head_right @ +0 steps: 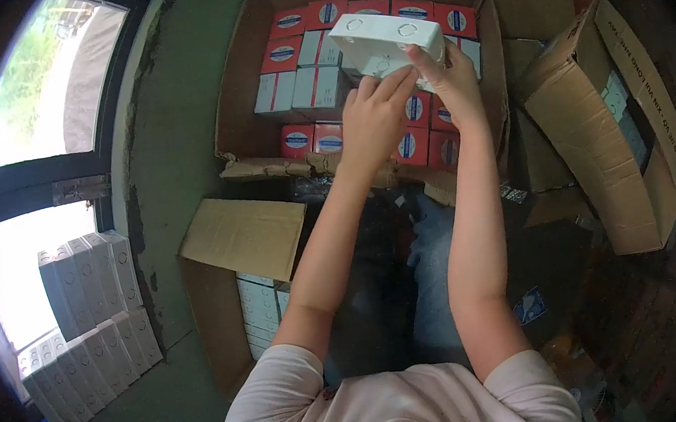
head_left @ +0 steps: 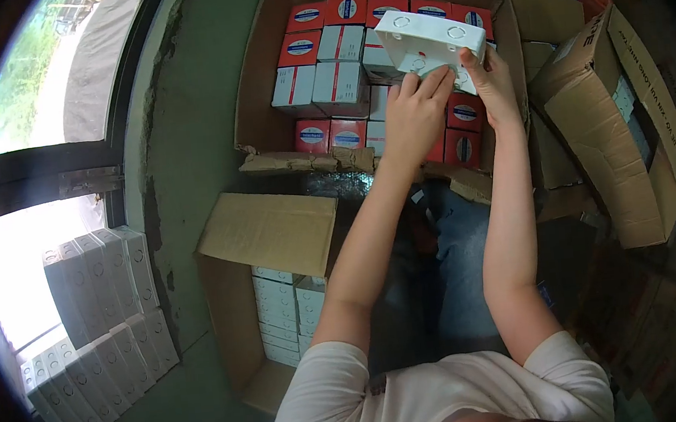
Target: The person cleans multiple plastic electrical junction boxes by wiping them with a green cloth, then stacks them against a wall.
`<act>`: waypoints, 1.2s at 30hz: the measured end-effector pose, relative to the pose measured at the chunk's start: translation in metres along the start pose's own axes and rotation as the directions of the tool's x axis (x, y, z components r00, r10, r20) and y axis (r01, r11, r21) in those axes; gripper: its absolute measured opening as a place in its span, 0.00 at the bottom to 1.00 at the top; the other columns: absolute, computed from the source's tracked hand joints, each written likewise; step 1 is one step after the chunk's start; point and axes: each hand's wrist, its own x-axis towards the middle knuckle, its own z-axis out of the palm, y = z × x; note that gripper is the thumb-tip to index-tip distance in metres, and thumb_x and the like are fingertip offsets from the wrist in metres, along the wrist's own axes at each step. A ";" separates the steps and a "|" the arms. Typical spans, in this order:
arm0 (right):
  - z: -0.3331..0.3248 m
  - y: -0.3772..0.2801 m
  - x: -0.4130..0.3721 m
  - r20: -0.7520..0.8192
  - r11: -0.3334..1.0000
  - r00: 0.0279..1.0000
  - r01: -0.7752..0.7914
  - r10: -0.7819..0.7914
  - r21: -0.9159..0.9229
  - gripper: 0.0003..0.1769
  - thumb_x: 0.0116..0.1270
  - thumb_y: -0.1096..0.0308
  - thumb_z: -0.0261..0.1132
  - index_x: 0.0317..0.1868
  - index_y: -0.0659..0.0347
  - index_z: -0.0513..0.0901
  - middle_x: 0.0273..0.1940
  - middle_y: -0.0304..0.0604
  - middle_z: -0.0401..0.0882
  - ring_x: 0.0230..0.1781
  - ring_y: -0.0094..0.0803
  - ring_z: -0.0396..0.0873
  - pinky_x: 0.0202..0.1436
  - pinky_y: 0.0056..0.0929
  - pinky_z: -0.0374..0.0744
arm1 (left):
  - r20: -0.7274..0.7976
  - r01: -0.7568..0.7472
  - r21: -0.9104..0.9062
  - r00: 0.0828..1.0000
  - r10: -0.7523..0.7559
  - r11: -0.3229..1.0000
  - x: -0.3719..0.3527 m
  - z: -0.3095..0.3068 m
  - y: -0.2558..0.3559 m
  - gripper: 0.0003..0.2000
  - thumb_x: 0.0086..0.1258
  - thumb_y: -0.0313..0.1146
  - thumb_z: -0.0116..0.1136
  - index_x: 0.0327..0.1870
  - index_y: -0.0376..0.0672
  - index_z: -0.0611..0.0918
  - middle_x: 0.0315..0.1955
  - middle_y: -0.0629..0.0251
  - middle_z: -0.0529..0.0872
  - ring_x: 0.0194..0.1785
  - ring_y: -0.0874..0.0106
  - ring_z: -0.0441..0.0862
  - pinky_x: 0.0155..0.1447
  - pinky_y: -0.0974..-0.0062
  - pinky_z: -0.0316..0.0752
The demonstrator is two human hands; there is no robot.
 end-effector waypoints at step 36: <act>0.055 -0.005 -0.004 -0.060 0.936 0.952 -0.305 0.299 -0.175 0.38 0.62 0.28 0.60 0.37 0.61 0.85 0.29 0.37 0.78 0.34 0.25 0.77 0.41 0.26 0.74 | -0.184 0.531 -0.287 0.786 -0.590 0.797 -0.004 -0.015 -0.047 0.11 0.65 0.29 0.60 0.46 0.37 0.76 0.35 0.49 0.85 0.38 0.48 0.84 0.40 0.59 0.78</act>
